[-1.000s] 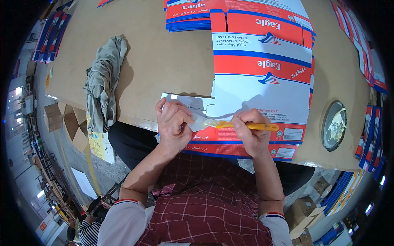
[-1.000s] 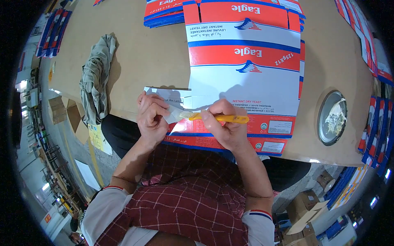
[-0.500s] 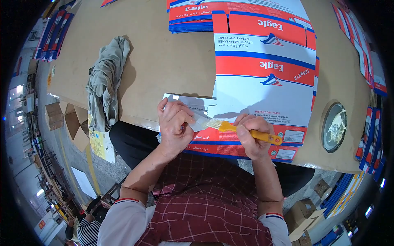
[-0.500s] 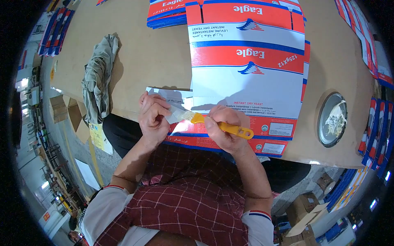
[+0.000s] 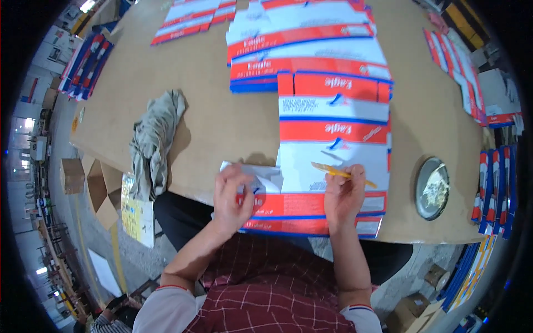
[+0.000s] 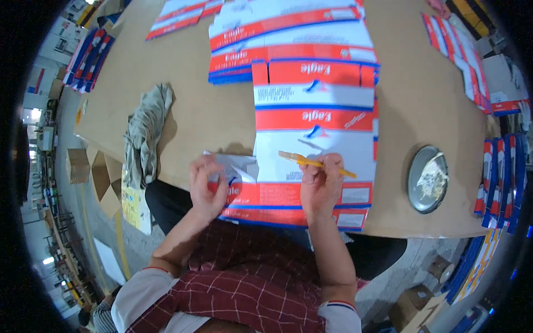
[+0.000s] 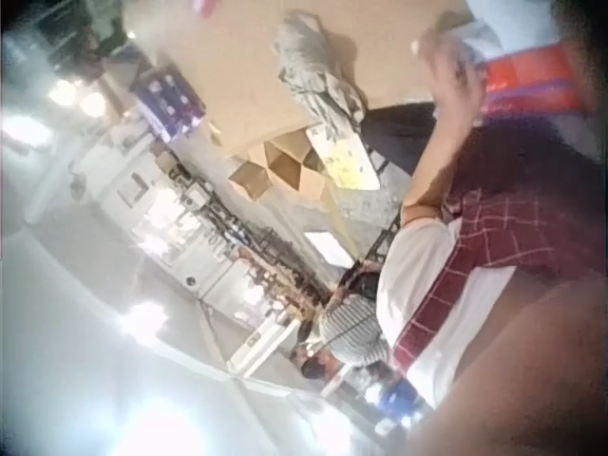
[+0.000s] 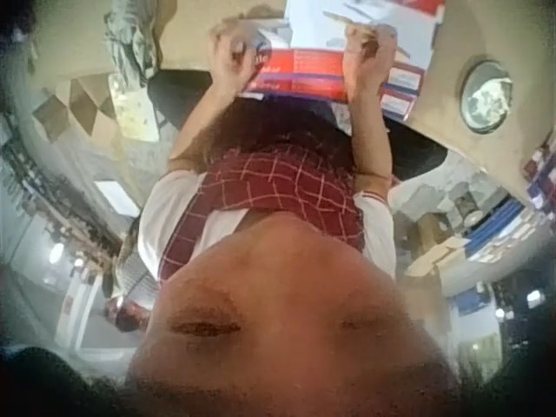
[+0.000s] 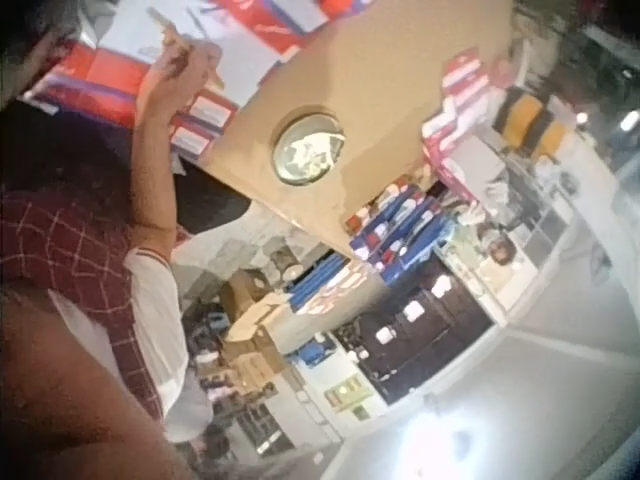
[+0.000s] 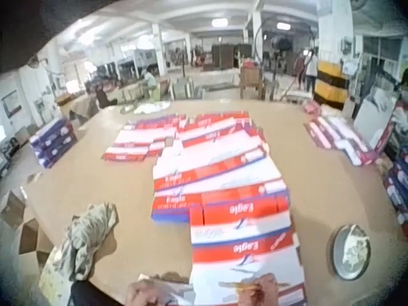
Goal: Applying glue with a brush to cardboard packaging flaps and stacking them for assembly.
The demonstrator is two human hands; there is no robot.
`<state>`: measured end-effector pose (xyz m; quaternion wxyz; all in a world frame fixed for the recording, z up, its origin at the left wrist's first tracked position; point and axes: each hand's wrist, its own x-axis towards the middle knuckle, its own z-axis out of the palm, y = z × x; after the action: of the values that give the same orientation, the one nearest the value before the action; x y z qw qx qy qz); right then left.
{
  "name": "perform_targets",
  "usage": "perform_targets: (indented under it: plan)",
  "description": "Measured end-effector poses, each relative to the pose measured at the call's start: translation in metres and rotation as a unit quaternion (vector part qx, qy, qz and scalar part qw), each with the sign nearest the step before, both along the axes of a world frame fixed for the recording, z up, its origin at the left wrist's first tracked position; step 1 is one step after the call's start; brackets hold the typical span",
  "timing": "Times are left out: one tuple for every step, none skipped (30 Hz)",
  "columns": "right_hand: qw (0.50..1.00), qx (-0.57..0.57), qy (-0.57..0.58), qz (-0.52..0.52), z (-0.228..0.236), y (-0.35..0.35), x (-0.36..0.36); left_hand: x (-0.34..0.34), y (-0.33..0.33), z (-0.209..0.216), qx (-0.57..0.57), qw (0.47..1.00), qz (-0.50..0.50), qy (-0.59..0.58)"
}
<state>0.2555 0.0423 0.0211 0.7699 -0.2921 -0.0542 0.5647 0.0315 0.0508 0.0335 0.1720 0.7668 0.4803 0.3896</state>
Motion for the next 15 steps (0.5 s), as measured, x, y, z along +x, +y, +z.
perform_targets:
  plan:
    - [1.0, 0.019, -0.005, -0.001, -0.001, 0.001, -0.002, -0.005, -0.004, -0.002, 0.007, 0.998, -0.052, 0.035]
    - [1.0, 0.002, 0.021, 0.002, -0.001, 0.0, -0.003, 0.001, -0.008, 0.008, 0.023, 0.998, -0.051, 0.03]
    - [0.999, -0.016, 0.046, 0.005, -0.003, 0.0, -0.002, 0.01, -0.012, 0.02, -0.039, 0.987, -0.089, 0.125]
    - [0.998, -0.001, 0.055, 0.027, -0.002, -0.001, -0.002, 0.015, -0.016, 0.031, -0.105, 0.962, -0.119, 0.222]
    - [0.998, 0.009, 0.052, 0.032, -0.001, 0.002, -0.001, 0.015, -0.016, 0.028, -0.095, 0.964, -0.112, 0.22]
    - [0.998, -0.001, 0.055, 0.021, 0.001, 0.004, -0.002, 0.013, -0.014, 0.019, -0.098, 0.954, -0.132, 0.249]
    - [0.998, -0.017, 0.059, 0.008, 0.003, 0.006, -0.003, 0.012, -0.013, 0.016, -0.106, 0.942, -0.154, 0.28]
    - [0.998, -0.011, 0.057, 0.01, 0.003, 0.007, -0.002, 0.012, -0.006, 0.025, -0.097, 0.946, -0.162, 0.265]
    - [0.999, -0.006, 0.049, 0.007, 0.003, 0.007, 0.0, 0.012, 0.01, 0.036, -0.213, 0.95, -0.171, 0.151]
    - [0.999, 0.0, 0.04, 0.003, 0.002, 0.009, 0.003, 0.012, 0.033, 0.046, -0.324, 0.929, -0.177, 0.033]
    - [0.999, 0.006, 0.039, 0.008, 0.002, 0.011, 0.003, 0.008, 0.058, 0.038, -0.202, 0.969, -0.133, 0.049]
    - [0.999, 0.019, 0.038, 0.01, 0.002, 0.012, 0.005, 0.006, 0.089, 0.029, -0.077, 0.991, -0.09, 0.063]
    - [0.999, 0.033, 0.036, 0.011, 0.002, 0.012, 0.005, 0.009, 0.125, 0.037, -0.023, 0.995, -0.065, 0.067]
    - [0.999, 0.039, 0.035, 0.013, 0.003, 0.012, 0.005, 0.012, 0.163, 0.042, 0.038, 0.995, -0.023, 0.084]
    - [0.998, 0.039, 0.052, 0.018, 0.004, 0.013, 0.005, 0.016, 0.199, 0.045, 0.13, 0.981, 0.015, 0.14]
